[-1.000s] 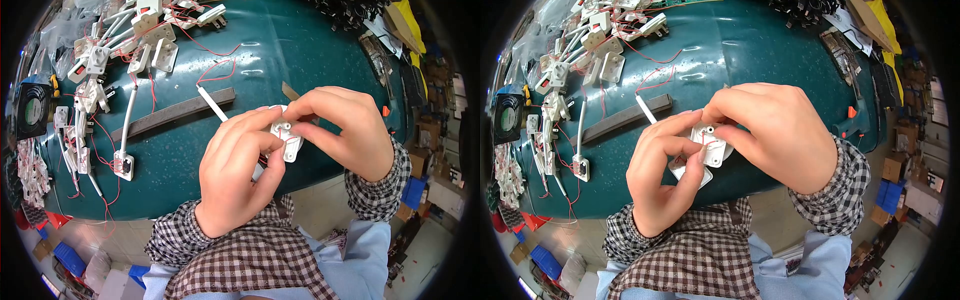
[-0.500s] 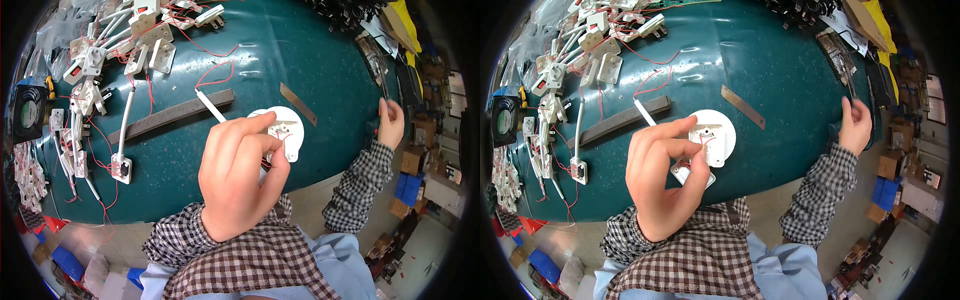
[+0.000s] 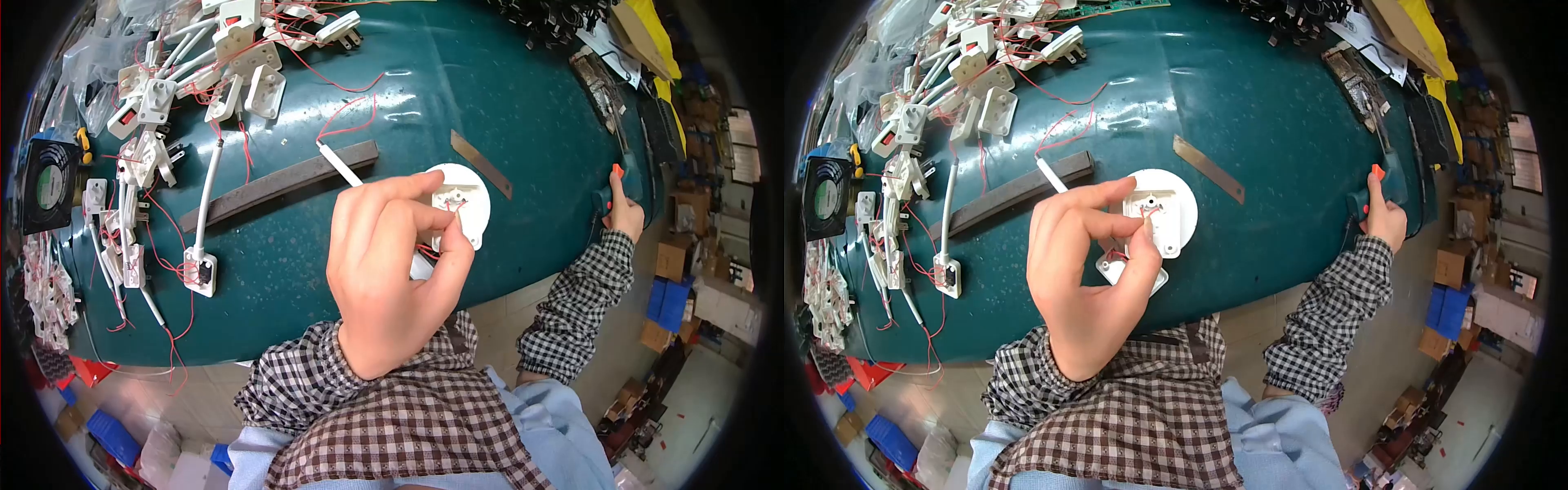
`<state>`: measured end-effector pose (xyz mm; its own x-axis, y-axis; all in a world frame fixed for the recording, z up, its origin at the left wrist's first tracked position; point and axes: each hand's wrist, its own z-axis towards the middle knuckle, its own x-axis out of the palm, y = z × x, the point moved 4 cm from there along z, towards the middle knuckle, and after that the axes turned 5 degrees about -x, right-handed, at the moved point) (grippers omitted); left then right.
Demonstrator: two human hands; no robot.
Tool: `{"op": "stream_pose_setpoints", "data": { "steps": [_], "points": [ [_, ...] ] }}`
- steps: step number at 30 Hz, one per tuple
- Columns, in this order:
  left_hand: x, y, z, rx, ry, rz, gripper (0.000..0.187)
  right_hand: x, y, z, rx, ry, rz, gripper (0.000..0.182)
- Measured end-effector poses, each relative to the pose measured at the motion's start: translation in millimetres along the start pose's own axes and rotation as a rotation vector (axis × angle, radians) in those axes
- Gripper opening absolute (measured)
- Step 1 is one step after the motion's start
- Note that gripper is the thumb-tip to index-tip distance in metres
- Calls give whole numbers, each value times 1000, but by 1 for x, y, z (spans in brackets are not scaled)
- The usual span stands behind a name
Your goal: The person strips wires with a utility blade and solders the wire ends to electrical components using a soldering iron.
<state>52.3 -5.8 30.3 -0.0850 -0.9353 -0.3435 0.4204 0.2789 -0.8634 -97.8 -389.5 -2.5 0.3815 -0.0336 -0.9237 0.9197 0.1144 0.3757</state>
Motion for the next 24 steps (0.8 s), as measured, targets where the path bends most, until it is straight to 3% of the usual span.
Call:
{"op": "stream_pose_setpoints", "data": {
  "steps": [2,4,6,8,10,11,12,14,20,24],
  "points": [
    [-1,-1,-2,7,7,-1,15,3,-9,-4,-17,-96,19,74],
    [0,1,0,-30,20,-33,14,3,-17,-3,-166,-211,133,76],
    [-2,2,0,-32,23,-40,14,-5,-9,-32,-215,-300,541,52],
    [-2,3,1,-35,35,-46,14,-17,-7,-57,-259,-292,1003,35],
    [-1,2,1,-39,32,-44,14,-31,-15,-68,-319,-82,1302,32],
    [-1,3,2,-40,33,-46,14,-49,-5,-90,-226,19,1423,30],
    [-1,2,2,-36,38,-35,14,-62,2,-100,-365,297,1439,34],
    [-2,1,3,-30,45,-27,13,-77,10,-126,-457,515,1437,42],
    [0,1,0,-60,33,-7,14,-84,26,-192,-525,707,1362,51],
    [-4,3,-1,-30,46,-17,14,-71,19,-186,-435,626,1350,49]
  ]
}}
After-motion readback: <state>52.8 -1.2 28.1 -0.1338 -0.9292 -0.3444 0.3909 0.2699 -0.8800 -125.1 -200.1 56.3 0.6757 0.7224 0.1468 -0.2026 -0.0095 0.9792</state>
